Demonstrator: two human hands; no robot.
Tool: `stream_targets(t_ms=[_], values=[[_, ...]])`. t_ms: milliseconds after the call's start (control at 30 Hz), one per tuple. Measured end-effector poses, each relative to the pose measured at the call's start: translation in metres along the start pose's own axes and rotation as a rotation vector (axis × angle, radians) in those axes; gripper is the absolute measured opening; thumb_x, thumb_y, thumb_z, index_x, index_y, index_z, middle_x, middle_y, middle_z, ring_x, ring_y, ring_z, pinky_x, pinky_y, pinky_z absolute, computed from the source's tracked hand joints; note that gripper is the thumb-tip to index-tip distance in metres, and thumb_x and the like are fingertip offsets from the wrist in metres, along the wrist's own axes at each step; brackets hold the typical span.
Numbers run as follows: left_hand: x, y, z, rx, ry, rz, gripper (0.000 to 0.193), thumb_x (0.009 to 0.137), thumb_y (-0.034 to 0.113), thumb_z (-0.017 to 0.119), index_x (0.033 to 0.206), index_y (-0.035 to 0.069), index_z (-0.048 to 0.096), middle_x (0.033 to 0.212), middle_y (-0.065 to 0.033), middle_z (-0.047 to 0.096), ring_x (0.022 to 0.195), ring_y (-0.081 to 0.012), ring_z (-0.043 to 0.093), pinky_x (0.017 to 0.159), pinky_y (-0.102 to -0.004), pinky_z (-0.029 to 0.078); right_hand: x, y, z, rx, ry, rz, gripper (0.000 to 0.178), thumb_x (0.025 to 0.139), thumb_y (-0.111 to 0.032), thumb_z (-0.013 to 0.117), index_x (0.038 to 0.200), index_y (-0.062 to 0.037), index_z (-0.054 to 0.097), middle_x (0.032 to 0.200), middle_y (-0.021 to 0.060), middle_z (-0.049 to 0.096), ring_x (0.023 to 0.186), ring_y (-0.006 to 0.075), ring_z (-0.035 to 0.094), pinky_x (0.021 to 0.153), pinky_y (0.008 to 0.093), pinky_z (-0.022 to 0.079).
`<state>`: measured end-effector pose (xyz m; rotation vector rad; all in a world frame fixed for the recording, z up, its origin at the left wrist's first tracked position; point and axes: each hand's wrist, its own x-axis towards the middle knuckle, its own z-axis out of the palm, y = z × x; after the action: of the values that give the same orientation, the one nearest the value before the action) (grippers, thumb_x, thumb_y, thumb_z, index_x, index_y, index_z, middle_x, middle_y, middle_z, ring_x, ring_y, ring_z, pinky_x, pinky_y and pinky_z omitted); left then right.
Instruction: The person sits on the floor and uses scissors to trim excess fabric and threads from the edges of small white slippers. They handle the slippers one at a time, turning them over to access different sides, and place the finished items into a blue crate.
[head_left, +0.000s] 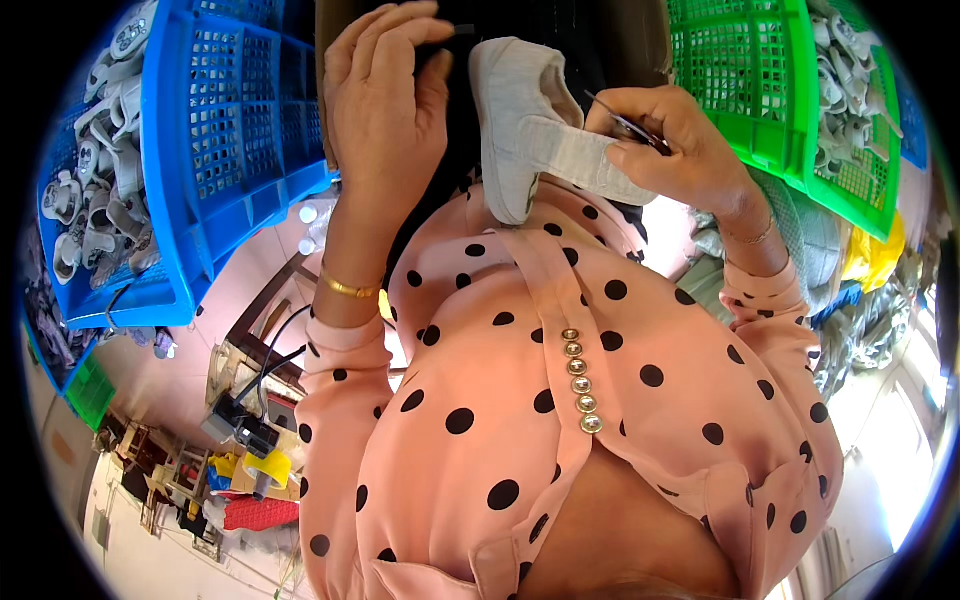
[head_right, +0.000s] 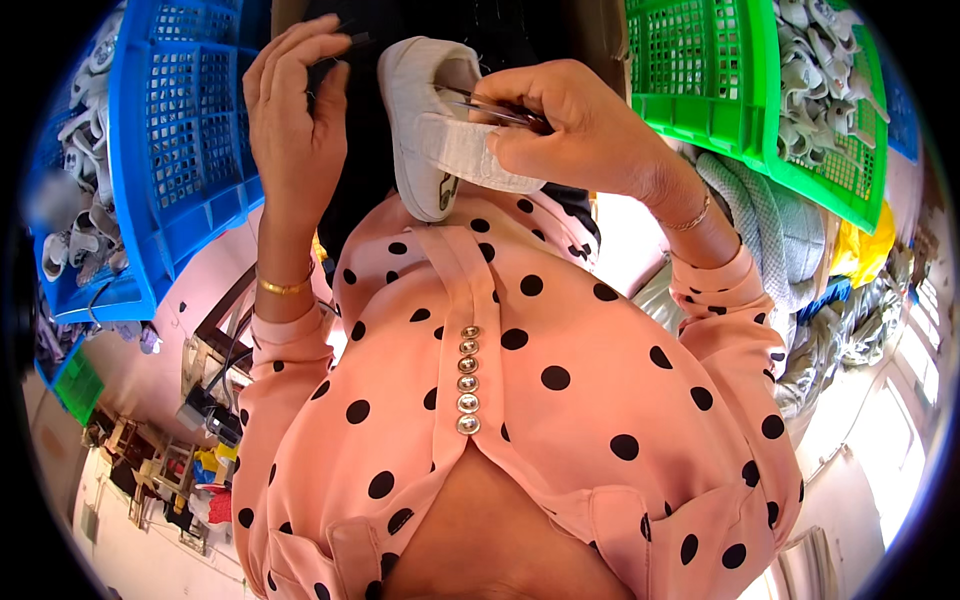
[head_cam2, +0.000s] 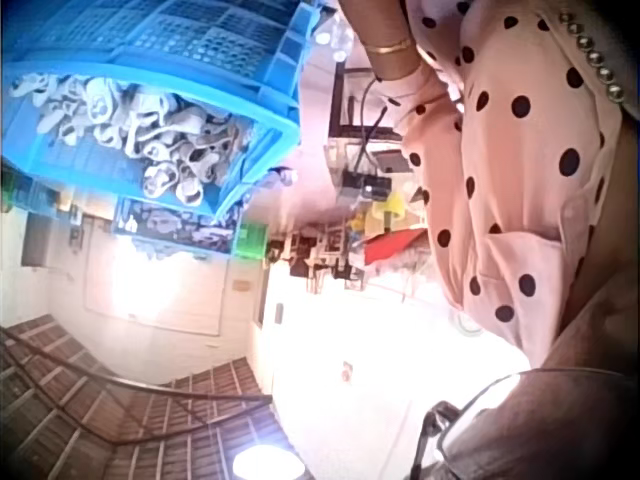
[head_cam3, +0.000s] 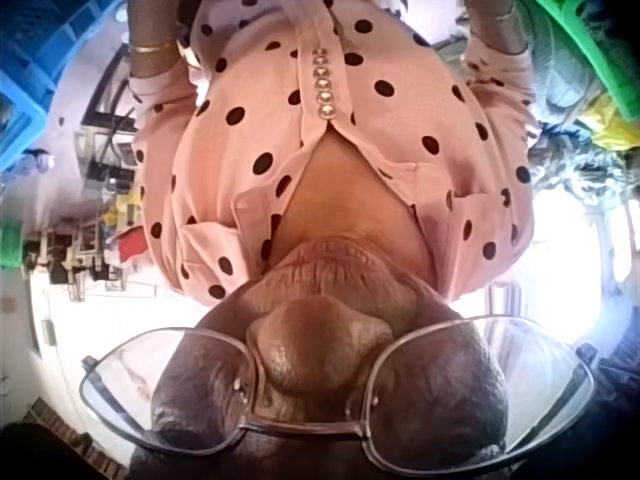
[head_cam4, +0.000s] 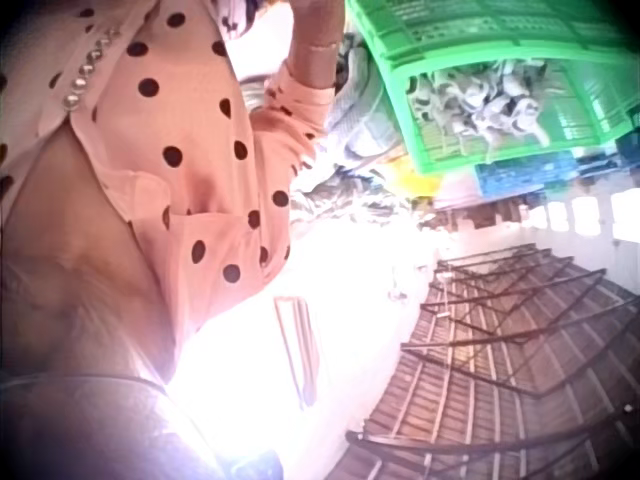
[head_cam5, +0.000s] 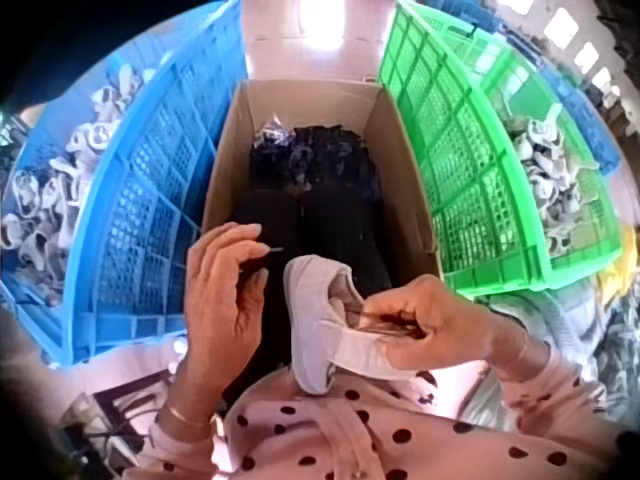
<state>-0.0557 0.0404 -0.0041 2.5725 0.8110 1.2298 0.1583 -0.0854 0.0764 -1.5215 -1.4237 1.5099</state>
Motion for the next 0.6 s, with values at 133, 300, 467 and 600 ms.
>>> stream_targets(t_ms=[133,300,467,600], values=[[0.021,0.042,-0.035,-0.457,-0.406,-0.025,0.041,0.076,0.023,0.077,0.113,0.011,0.064,0.097,-0.0047,0.068,0.114,-0.0307,0.054,0.105,-0.0423,0.035,0.02,-0.019,-0.016,-0.286,-0.099,-0.076,0.016,0.076,-0.011,0.062,0.085,0.0019,0.059,0.063,0.0078,0.041,0.057,0.0096,0.037,0.053,0.0265,0.036],[0.015,0.041,-0.033,-0.601,-0.469,-0.285,0.02,0.078,0.017,0.076,0.094,0.006,0.072,0.08,-0.0067,0.066,0.083,-0.0201,0.065,0.088,-0.0327,0.046,0.036,-0.031,-0.015,-0.322,0.096,-0.1,0.023,0.085,-0.021,0.069,0.081,-0.0002,0.061,0.059,0.0035,0.044,0.054,0.0077,0.038,0.049,0.0255,0.035],[-0.002,0.065,-0.041,-1.048,-0.391,-0.909,0.021,0.088,0.013,0.07,0.103,-0.001,0.071,0.079,-0.0064,0.069,0.067,-0.0056,0.059,0.058,-0.0202,0.046,0.036,-0.009,-0.001,-0.048,0.167,-0.053,0.027,0.092,-0.027,0.067,0.088,-0.0007,0.062,0.058,0.0002,0.047,0.053,0.0051,0.044,0.048,0.0237,0.037],[-0.014,0.071,-0.044,-1.229,-0.323,-1.104,0.024,0.09,0.014,0.068,0.107,-0.003,0.07,0.084,-0.0066,0.071,0.071,-0.0064,0.062,0.061,-0.0206,0.049,0.039,0.018,0.016,-0.13,0.37,-0.24,0.029,0.091,-0.03,0.067,0.093,-0.0021,0.06,0.06,0.0019,0.049,0.054,0.004,0.044,0.049,0.0234,0.038]])
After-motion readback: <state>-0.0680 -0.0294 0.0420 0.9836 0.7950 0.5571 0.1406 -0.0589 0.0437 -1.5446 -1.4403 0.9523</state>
